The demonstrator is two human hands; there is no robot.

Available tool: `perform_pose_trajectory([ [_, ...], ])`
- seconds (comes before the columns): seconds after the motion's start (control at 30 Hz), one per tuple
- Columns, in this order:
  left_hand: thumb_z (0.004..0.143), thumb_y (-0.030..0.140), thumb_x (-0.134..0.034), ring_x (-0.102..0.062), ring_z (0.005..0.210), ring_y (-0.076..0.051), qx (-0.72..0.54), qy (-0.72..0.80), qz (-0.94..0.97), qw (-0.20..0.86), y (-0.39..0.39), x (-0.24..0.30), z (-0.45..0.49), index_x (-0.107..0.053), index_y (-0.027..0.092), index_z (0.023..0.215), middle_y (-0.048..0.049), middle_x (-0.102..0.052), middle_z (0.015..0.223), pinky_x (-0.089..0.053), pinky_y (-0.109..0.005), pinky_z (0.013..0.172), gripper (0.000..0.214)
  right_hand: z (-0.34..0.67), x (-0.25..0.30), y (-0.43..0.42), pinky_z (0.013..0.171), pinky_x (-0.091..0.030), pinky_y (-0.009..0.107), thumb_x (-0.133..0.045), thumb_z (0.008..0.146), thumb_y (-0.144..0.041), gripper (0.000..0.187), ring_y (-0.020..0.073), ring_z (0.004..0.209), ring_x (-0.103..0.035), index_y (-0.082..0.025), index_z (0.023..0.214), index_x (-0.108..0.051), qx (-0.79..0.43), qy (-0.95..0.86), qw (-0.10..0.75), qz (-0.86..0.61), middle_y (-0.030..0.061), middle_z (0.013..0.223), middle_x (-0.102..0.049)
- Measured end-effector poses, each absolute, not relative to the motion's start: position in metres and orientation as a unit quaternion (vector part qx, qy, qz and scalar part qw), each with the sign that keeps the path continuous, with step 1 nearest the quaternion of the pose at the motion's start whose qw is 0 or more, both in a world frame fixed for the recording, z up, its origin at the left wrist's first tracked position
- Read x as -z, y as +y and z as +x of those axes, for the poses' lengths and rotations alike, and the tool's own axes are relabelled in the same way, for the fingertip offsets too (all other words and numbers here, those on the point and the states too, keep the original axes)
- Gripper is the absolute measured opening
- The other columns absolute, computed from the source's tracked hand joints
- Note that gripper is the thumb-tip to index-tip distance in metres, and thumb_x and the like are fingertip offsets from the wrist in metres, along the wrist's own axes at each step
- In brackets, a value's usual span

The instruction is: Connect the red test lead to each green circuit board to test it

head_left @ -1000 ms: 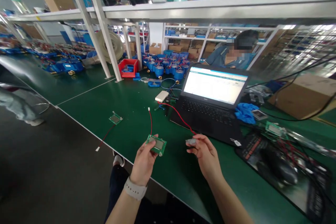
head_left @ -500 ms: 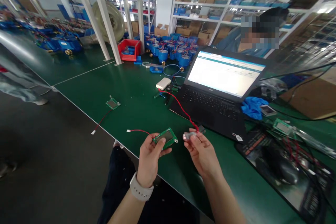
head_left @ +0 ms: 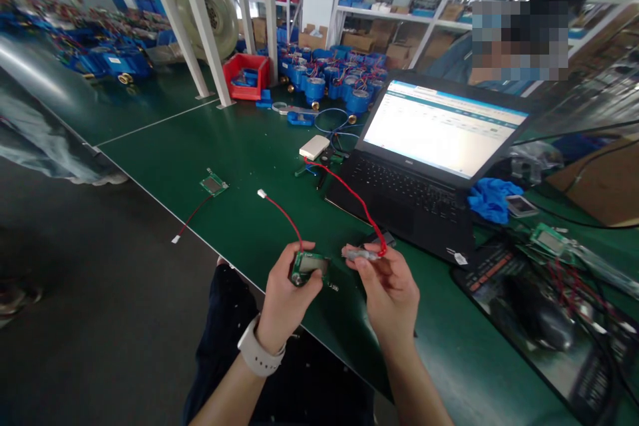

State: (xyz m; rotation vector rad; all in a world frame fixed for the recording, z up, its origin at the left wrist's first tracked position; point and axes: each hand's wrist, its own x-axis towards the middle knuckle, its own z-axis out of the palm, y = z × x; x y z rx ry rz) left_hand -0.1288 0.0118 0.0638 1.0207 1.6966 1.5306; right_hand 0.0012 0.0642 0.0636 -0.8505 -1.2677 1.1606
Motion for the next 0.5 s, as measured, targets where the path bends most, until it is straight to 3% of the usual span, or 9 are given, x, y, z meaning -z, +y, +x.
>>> perform_pose_trajectory([
  [0.07, 0.069, 0.015, -0.064, -0.057, 0.071, -0.015, -0.575, 0.654, 0.388, 0.303, 0.012, -0.062, -0.133, -0.057, 0.020, 0.098, -0.0001, -0.062, 0.081, -0.047, -0.026, 0.065, 0.030, 0.001, -0.065, 0.063, 0.073, -0.060, 0.025, -0.066, 0.081, -0.019, 0.017, 0.0162, 0.081, -0.072, -0.019, 0.097, -0.060, -0.493, -0.545, 0.576, -0.357, 0.0042, 0.087, -0.075],
  [0.2, 0.074, 0.023, -0.062, -0.051, 0.062, -0.012, -0.586, 0.632, 0.363, 0.354, 0.012, -0.059, -0.140, -0.059, 0.018, 0.077, 0.0009, -0.056, 0.067, -0.042, -0.024, 0.058, 0.006, 0.000, -0.064, 0.061, 0.075, -0.059, 0.023, -0.065, 0.082, -0.017, 0.018, 0.0150, 0.082, -0.072, -0.020, 0.098, -0.059, -0.485, -0.562, 0.568, -0.356, 0.0037, 0.089, -0.075],
  [0.33, 0.074, 0.027, -0.066, -0.054, 0.074, -0.014, -0.640, 0.550, 0.293, 0.449, 0.010, -0.063, -0.140, -0.062, 0.017, 0.076, -0.0002, -0.057, 0.076, -0.053, -0.028, 0.070, 0.010, 0.000, -0.058, 0.061, 0.080, -0.059, 0.029, -0.065, 0.082, -0.018, 0.018, 0.0184, 0.090, -0.070, -0.019, 0.099, -0.059, -0.471, -0.592, 0.548, -0.357, 0.0063, 0.096, -0.073],
  [0.5, 0.077, 0.043, -0.066, -0.060, 0.083, -0.019, -0.684, 0.442, 0.201, 0.544, 0.002, -0.073, -0.137, -0.066, 0.016, 0.084, -0.0050, -0.061, 0.089, -0.059, -0.035, 0.070, 0.028, -0.001, -0.055, 0.061, 0.075, -0.061, 0.031, -0.064, 0.083, -0.019, 0.017, 0.0196, 0.084, -0.072, -0.020, 0.099, -0.058, -0.471, -0.610, 0.520, -0.368, 0.0068, 0.094, -0.074],
])
